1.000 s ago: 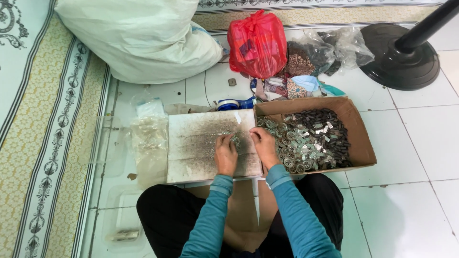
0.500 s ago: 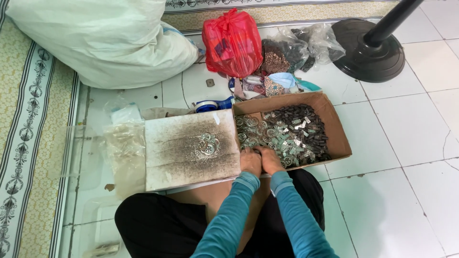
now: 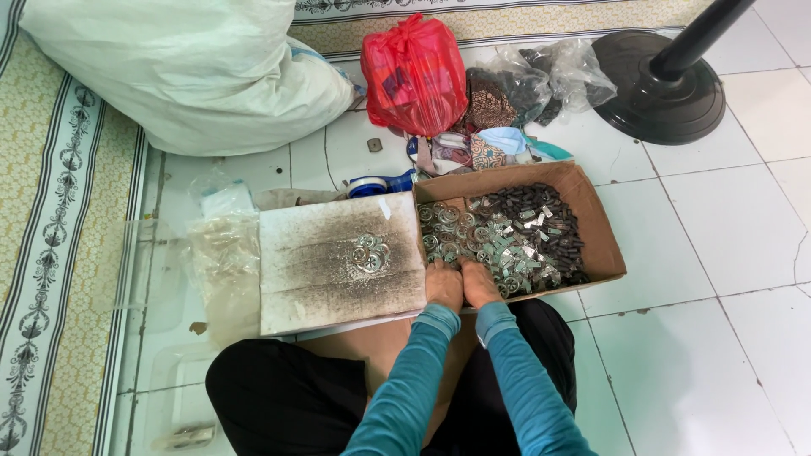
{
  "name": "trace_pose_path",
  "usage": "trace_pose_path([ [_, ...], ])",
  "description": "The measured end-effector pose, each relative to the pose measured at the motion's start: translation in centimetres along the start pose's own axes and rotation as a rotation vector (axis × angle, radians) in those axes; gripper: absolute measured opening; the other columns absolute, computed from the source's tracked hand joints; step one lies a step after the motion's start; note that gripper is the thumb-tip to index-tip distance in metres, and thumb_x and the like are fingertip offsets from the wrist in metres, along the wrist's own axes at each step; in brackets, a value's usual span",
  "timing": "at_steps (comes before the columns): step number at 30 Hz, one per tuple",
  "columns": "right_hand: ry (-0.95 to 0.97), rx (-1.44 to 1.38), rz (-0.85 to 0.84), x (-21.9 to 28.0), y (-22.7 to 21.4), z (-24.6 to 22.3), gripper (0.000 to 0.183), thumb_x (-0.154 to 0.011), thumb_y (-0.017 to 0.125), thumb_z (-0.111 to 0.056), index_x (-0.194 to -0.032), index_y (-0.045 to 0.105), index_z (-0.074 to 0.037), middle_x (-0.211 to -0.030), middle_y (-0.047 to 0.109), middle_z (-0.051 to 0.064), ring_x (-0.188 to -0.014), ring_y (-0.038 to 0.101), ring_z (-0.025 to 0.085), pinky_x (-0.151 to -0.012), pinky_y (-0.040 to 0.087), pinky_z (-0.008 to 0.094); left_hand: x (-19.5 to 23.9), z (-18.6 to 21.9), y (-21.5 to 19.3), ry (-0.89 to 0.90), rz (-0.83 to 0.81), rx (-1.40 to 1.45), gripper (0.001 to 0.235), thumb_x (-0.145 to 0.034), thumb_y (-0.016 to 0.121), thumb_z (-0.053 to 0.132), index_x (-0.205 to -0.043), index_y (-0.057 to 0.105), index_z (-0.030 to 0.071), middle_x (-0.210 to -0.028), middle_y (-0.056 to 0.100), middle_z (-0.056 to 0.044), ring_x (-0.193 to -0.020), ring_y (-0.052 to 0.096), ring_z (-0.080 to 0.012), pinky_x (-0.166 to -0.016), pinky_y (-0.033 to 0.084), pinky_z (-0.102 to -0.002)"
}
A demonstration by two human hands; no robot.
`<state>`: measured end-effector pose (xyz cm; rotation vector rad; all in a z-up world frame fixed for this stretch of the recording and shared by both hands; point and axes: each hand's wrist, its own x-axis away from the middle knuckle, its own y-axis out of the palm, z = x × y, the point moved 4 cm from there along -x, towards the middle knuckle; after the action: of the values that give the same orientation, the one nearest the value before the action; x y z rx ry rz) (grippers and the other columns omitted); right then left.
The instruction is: The person sits on the floor and picks small metal hardware pieces from a cardboard box. They place the pieces into small clear plastic bags, seal the bags, and set them aside. The person repeats this process multiple times.
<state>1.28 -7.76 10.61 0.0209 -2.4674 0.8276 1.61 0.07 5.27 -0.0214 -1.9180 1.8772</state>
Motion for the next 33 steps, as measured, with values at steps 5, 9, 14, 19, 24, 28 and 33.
trace_pose_path([
  [5,0.064,-0.071,-0.018,1.4,-0.5,-1.2,0.053,-0.103,0.04,-0.035,-0.142,0.06,-0.007,-0.143,0.06,0.024,-0.133,0.055,0.04,-0.112,0.044,0.055,-0.5,0.0,1.2,0.008,0.097,0.035,0.033,-0.097,0.045,0.007,-0.108,0.076,0.007,-0.114,0.073,-0.011,-0.119,0.054,-0.0311,-0.096,0.035,-0.042],
  [9,0.095,-0.129,-0.02,1.8,-0.5,-1.2,0.057,-0.104,0.034,-0.035,-0.146,0.056,-0.004,-0.145,0.057,0.028,-0.135,0.052,0.044,-0.114,0.043,0.057,-0.6,0.0,1.5,-0.014,0.181,0.081,0.032,-0.095,0.047,0.006,-0.103,0.078,0.007,-0.107,0.076,-0.01,-0.116,0.059,-0.0294,-0.097,0.037,-0.042],
  [14,-0.164,0.103,0.107,-2.4,1.1,4.0,0.034,-0.102,0.048,-0.004,-0.13,0.063,0.008,-0.117,0.068,0.039,-0.107,0.068,0.052,-0.086,0.062,0.06,-0.1,-0.4,1.5,-0.004,0.376,0.096,0.027,-0.092,0.052,0.006,-0.113,0.07,0.005,-0.09,0.077,-0.013,-0.105,0.065,-0.0317,-0.092,0.043,-0.043],
  [19,-0.118,-0.014,0.189,-2.8,0.9,5.3,0.022,-0.098,0.064,-0.02,-0.112,0.069,-0.003,-0.112,0.075,0.023,-0.103,0.072,0.038,-0.086,0.061,0.05,-0.8,-0.7,1.6,-0.016,0.419,0.15,0.025,-0.094,0.048,0.006,-0.115,0.061,0.006,-0.085,0.078,-0.011,-0.105,0.068,-0.0288,-0.092,0.047,-0.041],
  [24,-0.085,-0.251,0.195,-4.4,0.9,6.6,0.013,-0.095,0.065,-0.008,-0.103,0.07,0.0,-0.079,0.074,0.018,-0.059,0.072,0.022,-0.051,0.062,0.028,-0.8,-1.1,1.8,0.014,0.434,0.173,0.026,-0.092,0.049,0.007,-0.116,0.06,0.008,-0.082,0.078,-0.011,-0.104,0.068,-0.0281,-0.092,0.048,-0.039],
  [28,-0.085,-0.241,0.218,-5.1,1.0,7.2,0.014,-0.093,0.068,-0.009,-0.103,0.073,-0.001,-0.077,0.074,0.017,-0.058,0.073,0.022,-0.051,0.064,0.028,-1.2,-1.1,2.4,0.025,0.477,0.184,0.027,-0.09,0.052,0.01,-0.115,0.061,0.007,-0.079,0.077,-0.012,-0.103,0.068,-0.0279,-0.091,0.05,-0.039],
  [33,-0.091,-0.157,0.245,-1.9,-0.1,4.3,0.023,-0.095,0.07,-0.016,-0.114,0.074,-0.004,-0.101,0.075,0.022,-0.08,0.075,0.03,-0.064,0.066,0.038,-1.5,-1.1,3.0,0.033,0.492,0.205,0.027,-0.089,0.052,0.01,-0.114,0.062,0.004,-0.077,0.076,-0.013,-0.104,0.067,-0.0288,-0.091,0.05,-0.039],
])
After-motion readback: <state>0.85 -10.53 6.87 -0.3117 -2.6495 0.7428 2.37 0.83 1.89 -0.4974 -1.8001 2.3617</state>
